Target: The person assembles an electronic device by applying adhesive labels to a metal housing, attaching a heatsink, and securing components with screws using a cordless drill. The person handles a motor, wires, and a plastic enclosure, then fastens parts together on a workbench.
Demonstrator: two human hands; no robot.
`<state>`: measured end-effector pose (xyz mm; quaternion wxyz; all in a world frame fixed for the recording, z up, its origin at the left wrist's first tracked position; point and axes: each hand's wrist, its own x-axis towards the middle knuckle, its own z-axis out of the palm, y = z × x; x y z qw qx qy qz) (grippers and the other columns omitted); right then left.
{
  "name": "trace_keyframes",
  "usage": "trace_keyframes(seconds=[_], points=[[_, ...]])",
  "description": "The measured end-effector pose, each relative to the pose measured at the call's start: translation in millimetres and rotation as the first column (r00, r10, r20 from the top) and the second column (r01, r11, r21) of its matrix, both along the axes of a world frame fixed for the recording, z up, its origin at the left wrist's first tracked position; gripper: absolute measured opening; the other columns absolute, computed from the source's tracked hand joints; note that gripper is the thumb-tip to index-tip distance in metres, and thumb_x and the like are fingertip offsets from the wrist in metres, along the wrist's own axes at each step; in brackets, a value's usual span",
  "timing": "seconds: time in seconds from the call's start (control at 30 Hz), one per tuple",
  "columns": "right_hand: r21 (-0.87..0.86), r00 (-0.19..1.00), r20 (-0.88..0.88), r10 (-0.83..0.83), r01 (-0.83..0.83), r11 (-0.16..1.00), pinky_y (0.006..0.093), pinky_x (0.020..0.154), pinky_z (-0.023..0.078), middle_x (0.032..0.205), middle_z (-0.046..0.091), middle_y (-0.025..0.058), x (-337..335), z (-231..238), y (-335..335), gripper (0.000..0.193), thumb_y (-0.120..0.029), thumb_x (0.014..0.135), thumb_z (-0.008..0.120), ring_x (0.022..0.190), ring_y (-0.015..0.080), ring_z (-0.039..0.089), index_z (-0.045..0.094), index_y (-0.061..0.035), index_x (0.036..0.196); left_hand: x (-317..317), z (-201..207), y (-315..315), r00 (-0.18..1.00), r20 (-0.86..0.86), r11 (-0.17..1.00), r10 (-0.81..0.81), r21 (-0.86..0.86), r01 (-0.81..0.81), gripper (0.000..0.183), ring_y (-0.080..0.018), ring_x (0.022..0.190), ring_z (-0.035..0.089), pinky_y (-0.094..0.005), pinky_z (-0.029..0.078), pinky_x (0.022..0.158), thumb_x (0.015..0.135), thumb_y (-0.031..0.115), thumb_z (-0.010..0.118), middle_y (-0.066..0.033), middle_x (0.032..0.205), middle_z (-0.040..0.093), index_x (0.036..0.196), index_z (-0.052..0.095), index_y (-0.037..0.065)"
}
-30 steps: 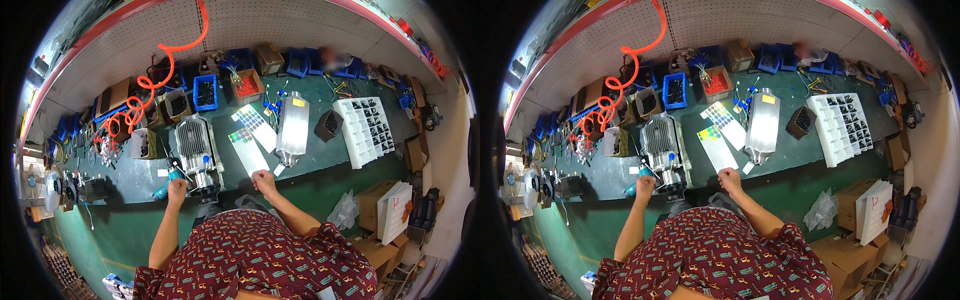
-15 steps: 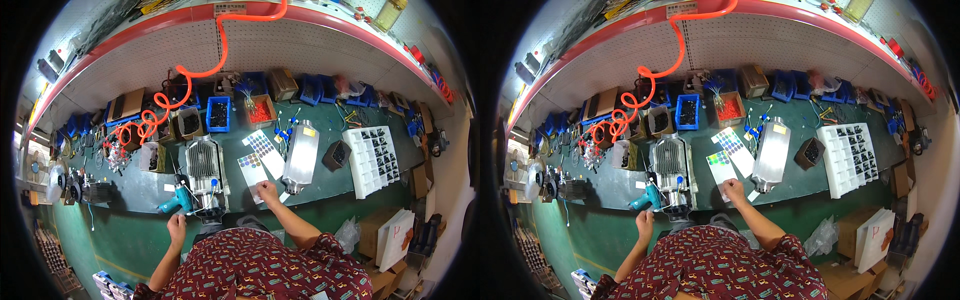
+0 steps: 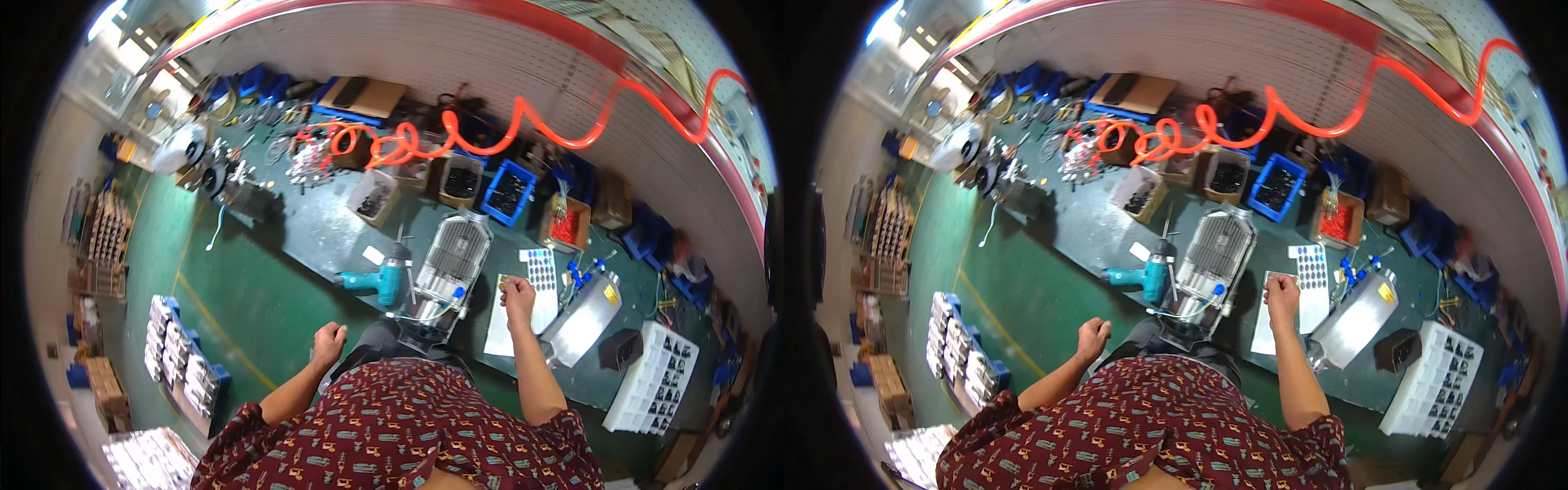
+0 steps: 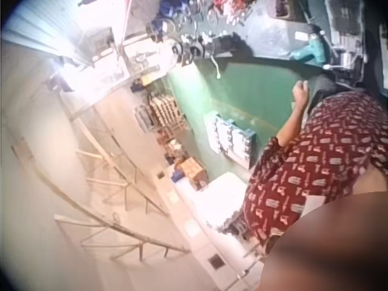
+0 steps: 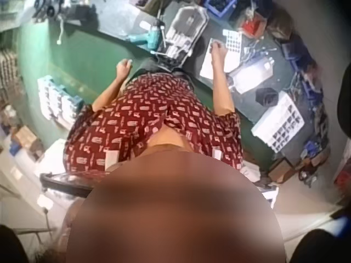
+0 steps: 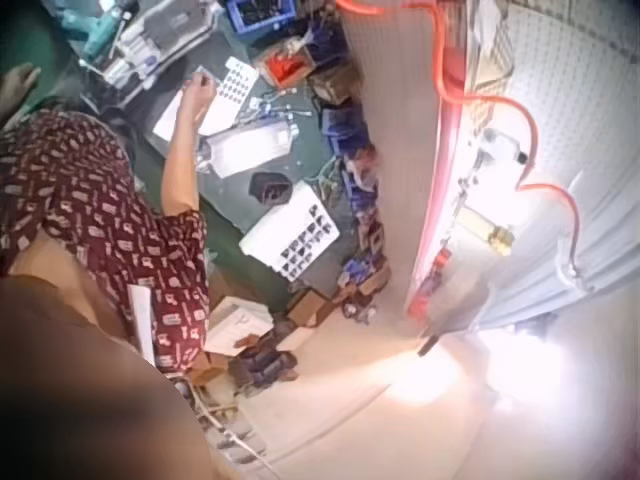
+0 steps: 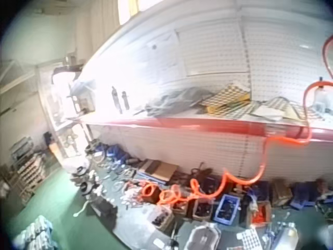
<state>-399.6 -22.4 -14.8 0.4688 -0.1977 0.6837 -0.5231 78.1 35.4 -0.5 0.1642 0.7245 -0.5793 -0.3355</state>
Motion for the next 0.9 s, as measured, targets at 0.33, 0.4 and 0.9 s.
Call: trace_keyframes(seconds=[0.33,0.4,0.9], points=[[-0.052,0.965,0.037,-0.261,0.262,0.964,0.0252,0.050,0.041,0.073,0.055,0.0023,65.2,41.2,23.7,0.014,-0.012,0.099,0.062,0.060,0.0098,0.050,0.063,0.0007,0.103,46.9,-51.1,-216.8,0.989,-0.086,0.954,0.124,-0.264,-0.142,0.025,-0.0359,0.095,0.072,-0.0428,0.056,0.085,0.092,0.018,0.068,-0.0223,0.098,0.073,0.109,0.070,0.000],[-0.013,0.935,0.028,-0.353,0.353,0.936,0.0249,0.048,0.040,0.071,0.054,0.0027,89.5,58.7,24.3,0.012,-0.013,0.099,0.062,0.056,0.0097,0.048,0.062,-0.0009,0.101,62.9,-65.8,-282.9,0.962,-0.169,0.896,0.213,-0.358,-0.261,0.028,-0.0360,0.101,0.070,-0.0434,0.054,0.089,0.091,0.017,0.069,-0.0225,0.107,0.073,0.112,0.070,-0.002],[0.071,0.923,-0.011,-0.385,0.385,0.920,0.0245,0.049,0.042,0.071,0.058,0.0022,220.8,110.8,-21.9,0.007,-0.010,0.099,0.062,0.056,0.0097,0.052,0.063,-0.0034,0.098,97.1,-14.3,-519.9,0.966,0.182,0.952,0.182,-0.278,-0.127,0.023,-0.0307,0.086,0.073,-0.0439,0.055,0.078,0.093,0.025,0.070,-0.0168,0.087,0.074,0.096,0.074,0.003]])
